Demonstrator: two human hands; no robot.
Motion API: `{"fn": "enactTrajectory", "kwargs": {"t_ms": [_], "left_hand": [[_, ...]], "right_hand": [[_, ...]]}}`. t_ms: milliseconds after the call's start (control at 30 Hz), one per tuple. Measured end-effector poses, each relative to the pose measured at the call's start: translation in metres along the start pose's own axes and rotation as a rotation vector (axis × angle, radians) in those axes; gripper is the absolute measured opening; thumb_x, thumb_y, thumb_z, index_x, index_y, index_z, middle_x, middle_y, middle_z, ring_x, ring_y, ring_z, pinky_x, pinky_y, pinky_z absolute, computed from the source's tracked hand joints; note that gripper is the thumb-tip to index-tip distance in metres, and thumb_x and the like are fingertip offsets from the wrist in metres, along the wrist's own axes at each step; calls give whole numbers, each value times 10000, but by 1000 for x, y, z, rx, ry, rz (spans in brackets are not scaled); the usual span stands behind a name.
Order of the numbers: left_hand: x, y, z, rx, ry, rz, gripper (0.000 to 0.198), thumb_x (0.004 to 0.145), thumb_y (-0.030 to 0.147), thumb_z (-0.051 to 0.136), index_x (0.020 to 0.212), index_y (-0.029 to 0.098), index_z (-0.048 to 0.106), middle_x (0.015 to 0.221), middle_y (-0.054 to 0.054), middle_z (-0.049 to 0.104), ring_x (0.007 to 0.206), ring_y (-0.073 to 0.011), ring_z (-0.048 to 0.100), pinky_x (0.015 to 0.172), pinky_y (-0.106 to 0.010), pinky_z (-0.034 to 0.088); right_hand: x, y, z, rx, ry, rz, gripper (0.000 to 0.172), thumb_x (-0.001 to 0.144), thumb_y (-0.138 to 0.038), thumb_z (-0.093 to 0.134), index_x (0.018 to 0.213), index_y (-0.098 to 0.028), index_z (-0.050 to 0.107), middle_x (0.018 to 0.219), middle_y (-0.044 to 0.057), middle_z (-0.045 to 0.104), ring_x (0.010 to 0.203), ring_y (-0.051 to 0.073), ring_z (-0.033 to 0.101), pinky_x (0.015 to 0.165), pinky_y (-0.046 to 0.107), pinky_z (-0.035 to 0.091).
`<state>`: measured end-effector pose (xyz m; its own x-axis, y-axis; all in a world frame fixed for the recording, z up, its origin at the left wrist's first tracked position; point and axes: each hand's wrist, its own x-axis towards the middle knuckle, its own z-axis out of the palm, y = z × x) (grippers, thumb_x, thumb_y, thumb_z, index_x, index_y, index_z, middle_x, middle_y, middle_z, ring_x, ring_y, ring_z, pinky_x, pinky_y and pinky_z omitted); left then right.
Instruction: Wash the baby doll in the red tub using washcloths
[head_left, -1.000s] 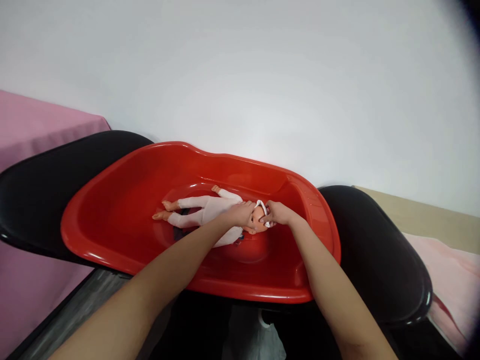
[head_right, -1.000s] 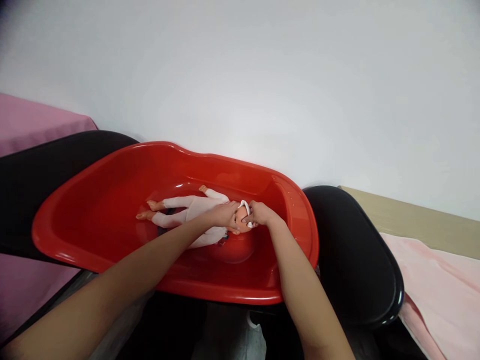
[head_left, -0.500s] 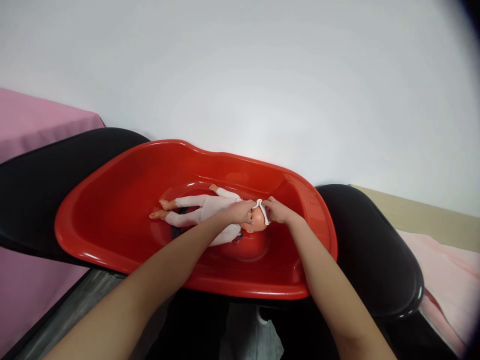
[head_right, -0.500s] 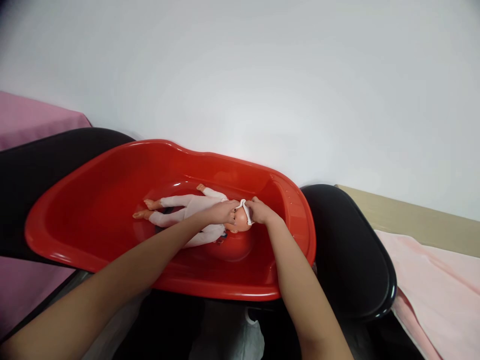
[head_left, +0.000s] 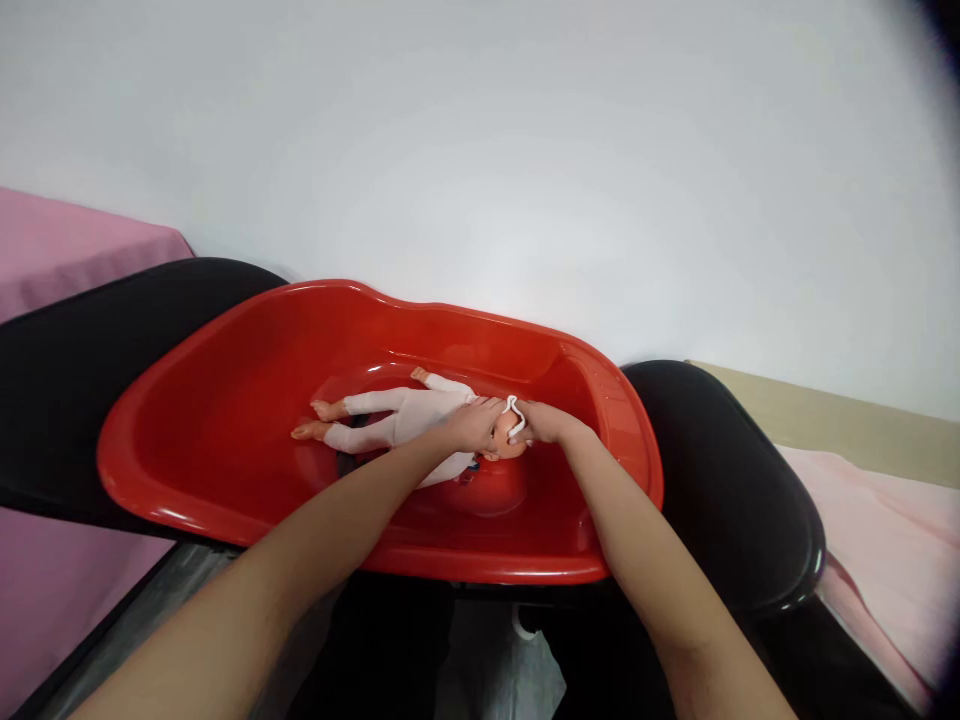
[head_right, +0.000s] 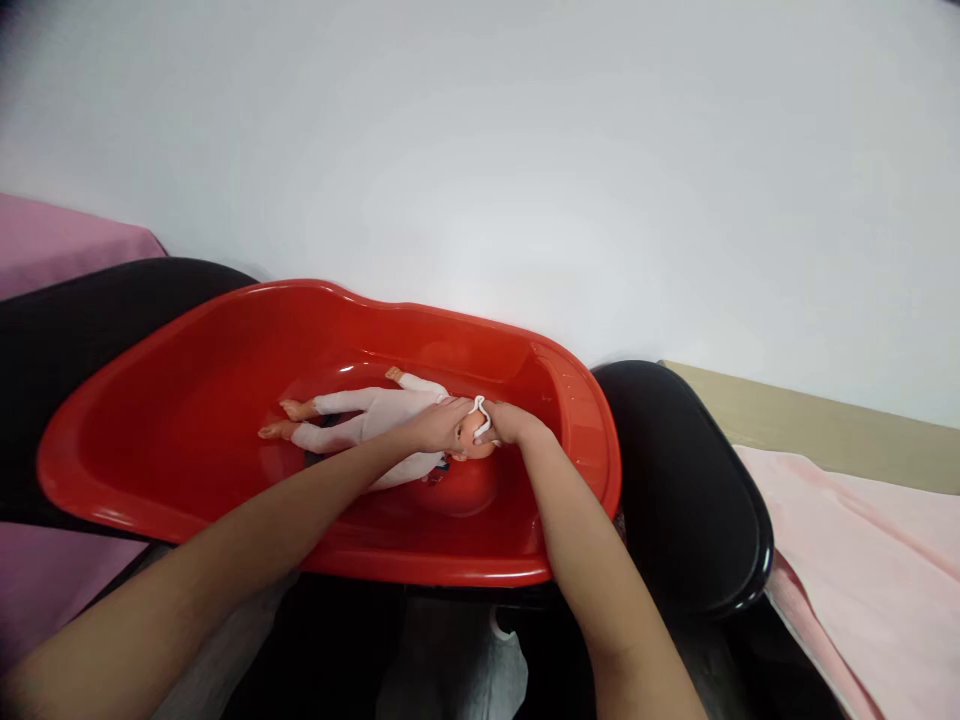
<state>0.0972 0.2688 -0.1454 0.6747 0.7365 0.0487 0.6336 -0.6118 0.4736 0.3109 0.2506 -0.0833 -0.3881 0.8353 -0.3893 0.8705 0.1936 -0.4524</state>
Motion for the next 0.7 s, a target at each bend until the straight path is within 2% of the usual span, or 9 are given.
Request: {"fn": "enactTrajectory", "kwargs": {"t_ms": [33,100,267,367,433,567,700], "left_hand": [[0,0,0,10,-3,-6,641,746,471,881,1291,242,633,1315,-99,712,1233,-367,661,1039,-441,520],[0,0,0,25,-14,1,626,755,395,868,1314,245,628,1330,-92,712,1250,-357,656,1070,-435,503],[0,7,1,8,12,27,528,852,351,802,1342,250,631,1383,-91,701,1288,-340,646,1104,-450,495],[1,9,0,13,18,24,628,856,352,815,1447,269,620,1520,-102,646,1385,-358,592,1157,-467,474],[1,10,-4,30,24,42,671,846,335,824,1484,284,622,1554,-100,628,1415,-364,566,1183,-475,454],[2,11,-11,54,20,126,625,825,256,821,1432,323,691,1487,-54,675,1412,-341,548,1254,-477,382],[3,13,-9,79,-18,147,559,825,107,753,1316,371,795,1571,-4,637,1495,-344,466,1275,-508,349]], "right_hand": [[-2,-1,-2,39,-7,7,427,943,-270,800,1332,-215,633,1138,64,786,884,212,732,810,306,558],[-4,-4,-4,64,-2,33,386,964,-291,788,1303,-210,622,1132,62,783,875,209,728,806,301,555],[2,-9,2,-104,-16,159,686,858,-357,924,1421,-179,576,1413,162,673,1095,279,737,976,359,576],[5,-7,5,-105,-19,177,939,697,-342,1023,1492,-167,556,1531,182,574,1288,314,675,1098,373,552],[4,-3,3,-22,-33,128,1073,621,-308,1042,1553,-174,526,1532,162,580,1344,313,643,1126,375,546],[-1,7,-4,125,-110,-2,1126,622,-179,977,1634,-241,487,1501,107,648,1326,312,669,1130,399,557],[-5,7,-8,103,-50,82,1145,663,-113,917,1691,-211,423,1673,205,498,1463,387,591,1142,447,558]]}}
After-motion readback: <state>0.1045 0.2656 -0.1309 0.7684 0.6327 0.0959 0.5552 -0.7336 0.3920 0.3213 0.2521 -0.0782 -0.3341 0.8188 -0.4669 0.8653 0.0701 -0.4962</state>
